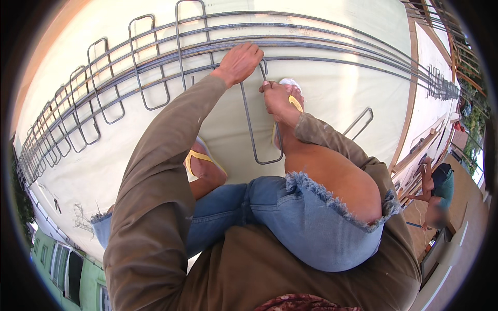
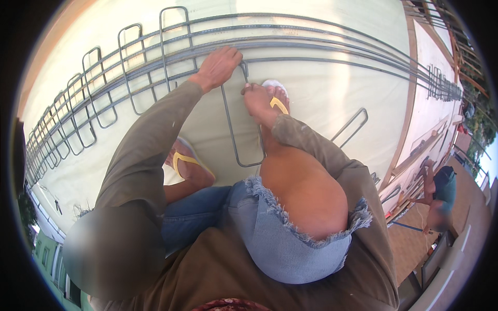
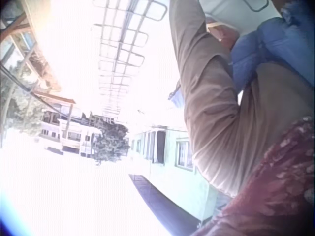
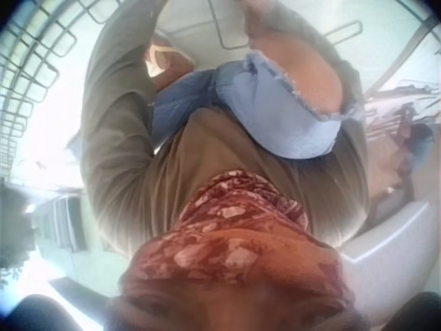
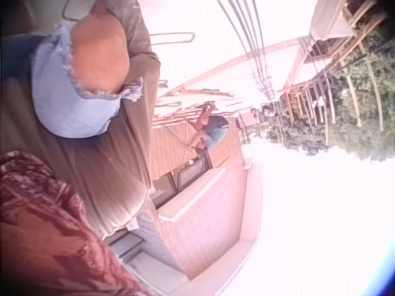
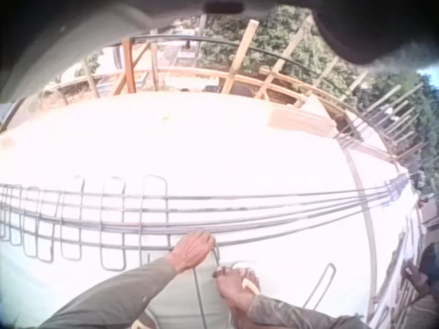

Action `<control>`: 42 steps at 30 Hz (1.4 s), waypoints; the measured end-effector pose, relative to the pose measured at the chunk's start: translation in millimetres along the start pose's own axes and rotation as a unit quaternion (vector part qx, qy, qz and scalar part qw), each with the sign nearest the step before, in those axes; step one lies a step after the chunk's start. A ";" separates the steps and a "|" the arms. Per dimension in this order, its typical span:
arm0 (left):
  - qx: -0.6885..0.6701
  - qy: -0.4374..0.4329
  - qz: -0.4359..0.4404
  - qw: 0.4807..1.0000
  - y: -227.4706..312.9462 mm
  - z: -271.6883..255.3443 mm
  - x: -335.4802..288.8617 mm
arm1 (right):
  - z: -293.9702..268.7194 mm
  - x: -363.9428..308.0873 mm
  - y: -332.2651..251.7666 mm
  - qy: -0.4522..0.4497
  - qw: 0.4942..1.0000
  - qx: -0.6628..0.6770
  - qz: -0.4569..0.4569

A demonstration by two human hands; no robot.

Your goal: The person places U-shaped rebar stirrups onto parallel longitudinal rebar rods laid on a flat surface, spacing them evenly and adjusting their positions by hand. The person repeatedly picks up stirrups and positions them along the rods to form a rebar cage.

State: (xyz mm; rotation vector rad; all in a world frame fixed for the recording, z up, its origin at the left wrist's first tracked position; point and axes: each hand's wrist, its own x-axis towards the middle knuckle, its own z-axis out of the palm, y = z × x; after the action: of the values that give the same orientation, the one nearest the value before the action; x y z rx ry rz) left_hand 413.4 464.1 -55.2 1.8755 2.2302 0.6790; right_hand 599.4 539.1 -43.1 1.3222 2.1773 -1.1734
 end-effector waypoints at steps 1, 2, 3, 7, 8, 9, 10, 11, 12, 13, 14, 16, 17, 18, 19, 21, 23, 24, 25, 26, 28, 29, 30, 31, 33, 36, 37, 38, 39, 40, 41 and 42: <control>-0.003 0.003 0.004 1.000 -0.5 0.5 0.6 | -0.3 2.1 1.1 0.006 1.000 -0.021 -0.018; -0.010 0.006 0.011 1.000 -1.2 0.9 0.6 | -0.6 3.7 1.9 -0.008 0.999 -0.045 0.013; -0.006 0.004 0.010 1.000 -1.8 1.4 0.6 | 0.1 5.1 1.6 -0.005 0.999 -0.025 -0.029; 0.016 0.010 0.020 1.000 -3.5 3.2 -2.7 | 10.3 4.4 -7.3 -0.012 0.997 0.072 -0.012; 0.025 0.010 0.021 0.999 -2.9 3.2 -4.4 | 13.2 2.1 -10.1 -0.021 0.994 0.102 0.005; 0.027 0.011 0.020 0.999 -2.6 2.8 -5.7 | 13.4 0.0 -12.0 -0.029 0.990 0.135 0.019; 0.028 0.013 0.024 0.999 -2.0 2.4 -6.5 | 12.7 -1.7 -13.4 -0.051 0.984 0.167 0.046; 0.029 0.024 0.019 0.999 -1.5 2.1 -6.5 | 10.2 -1.9 -14.2 -0.066 0.975 0.200 0.067; 0.035 -0.009 0.016 0.999 -1.0 1.6 -6.8 | 8.1 -3.1 -14.1 -0.083 0.971 0.210 0.082; 0.046 -0.030 0.001 0.998 -0.4 0.9 -6.6 | 3.8 -1.5 -13.8 -0.095 0.967 0.221 0.086; 0.062 -0.038 -0.012 0.997 0.0 -0.1 -6.3 | 0.2 1.5 -14.1 -0.097 0.965 0.230 0.085; 0.046 -0.065 -0.020 0.997 0.9 -3.1 -5.3 | -5.5 4.7 -13.4 -0.149 0.945 0.265 0.117; 0.041 -0.074 -0.025 0.996 0.5 -4.9 -3.5 | -8.3 7.9 -13.7 -0.184 0.930 0.297 0.114; 0.040 -0.077 -0.025 0.996 -0.2 -6.5 -1.8 | -10.8 11.6 -14.1 -0.189 0.927 0.303 0.117; 0.038 -0.084 -0.031 0.995 1.0 -7.4 -1.1 | -14.2 13.5 -12.8 -0.212 0.917 0.319 0.107; 0.037 -0.098 -0.043 0.994 1.9 -9.1 1.3 | -18.6 17.6 -13.5 -0.229 0.926 0.285 0.099; 0.040 -0.114 -0.055 0.991 3.3 -10.5 3.2 | -24.2 20.1 -16.0 -0.222 0.952 0.188 0.089; 0.035 -0.102 -0.056 0.993 4.3 -11.1 4.0 | -27.7 20.9 -18.1 -0.228 0.952 0.179 0.099; 0.028 -0.091 -0.057 0.994 5.1 -11.6 4.7 | -32.6 20.9 -19.7 -0.240 0.949 0.179 0.100; 0.021 -0.089 -0.062 0.994 5.8 -11.9 5.6 | -38.9 21.6 -21.3 -0.252 0.946 0.177 0.103; 0.036 -0.103 -0.065 0.992 6.2 -12.5 7.2 | -55.5 24.3 -22.5 -0.208 0.978 0.010 -0.029; 0.043 -0.115 -0.068 0.990 6.2 -12.6 8.0 | -64.3 26.4 -22.1 -0.189 0.977 -0.073 -0.064; 0.043 -0.120 -0.071 0.989 5.8 -12.6 8.7 | -76.1 30.2 -19.5 -0.123 0.982 -0.097 -0.101; 0.041 -0.127 -0.077 0.988 6.2 -12.7 8.6 | -88.0 32.3 -14.2 -0.062 0.983 -0.114 -0.128; 0.037 -0.133 -0.084 0.987 6.1 -12.6 9.0 | -107.6 45.2 -4.8 0.079 0.929 -0.176 -0.315; 0.038 -0.125 -0.090 0.987 7.5 -12.7 9.2 | -120.7 77.6 4.5 0.135 0.853 -0.220 -0.454; 0.041 -0.122 -0.091 0.988 8.6 -13.1 9.4 | -119.0 86.0 5.8 0.107 0.851 -0.240 -0.455; 0.044 -0.127 -0.097 0.986 10.2 -13.7 9.3 | -117.6 91.1 8.2 0.106 0.847 -0.227 -0.469; 0.049 -0.125 -0.095 0.986 11.2 -14.3 10.1 | -116.8 96.3 10.1 0.089 0.852 -0.226 -0.464; 0.054 -0.131 -0.097 0.985 13.1 -15.1 10.4 | -115.4 99.1 11.9 0.074 0.859 -0.225 -0.453; 0.060 -0.123 -0.095 0.986 14.0 -15.7 11.3 | -113.5 100.6 13.2 0.080 0.858 -0.232 -0.451; 0.052 -0.139 -0.102 0.984 17.4 -17.1 10.4 | -111.8 98.3 15.1 0.079 0.861 -0.239 -0.443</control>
State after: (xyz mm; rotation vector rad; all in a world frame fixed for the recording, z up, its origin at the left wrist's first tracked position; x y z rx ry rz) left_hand 420.0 472.0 -30.8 1.6357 2.2652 0.2542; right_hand 576.1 686.8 -45.8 0.1664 3.0433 -0.6548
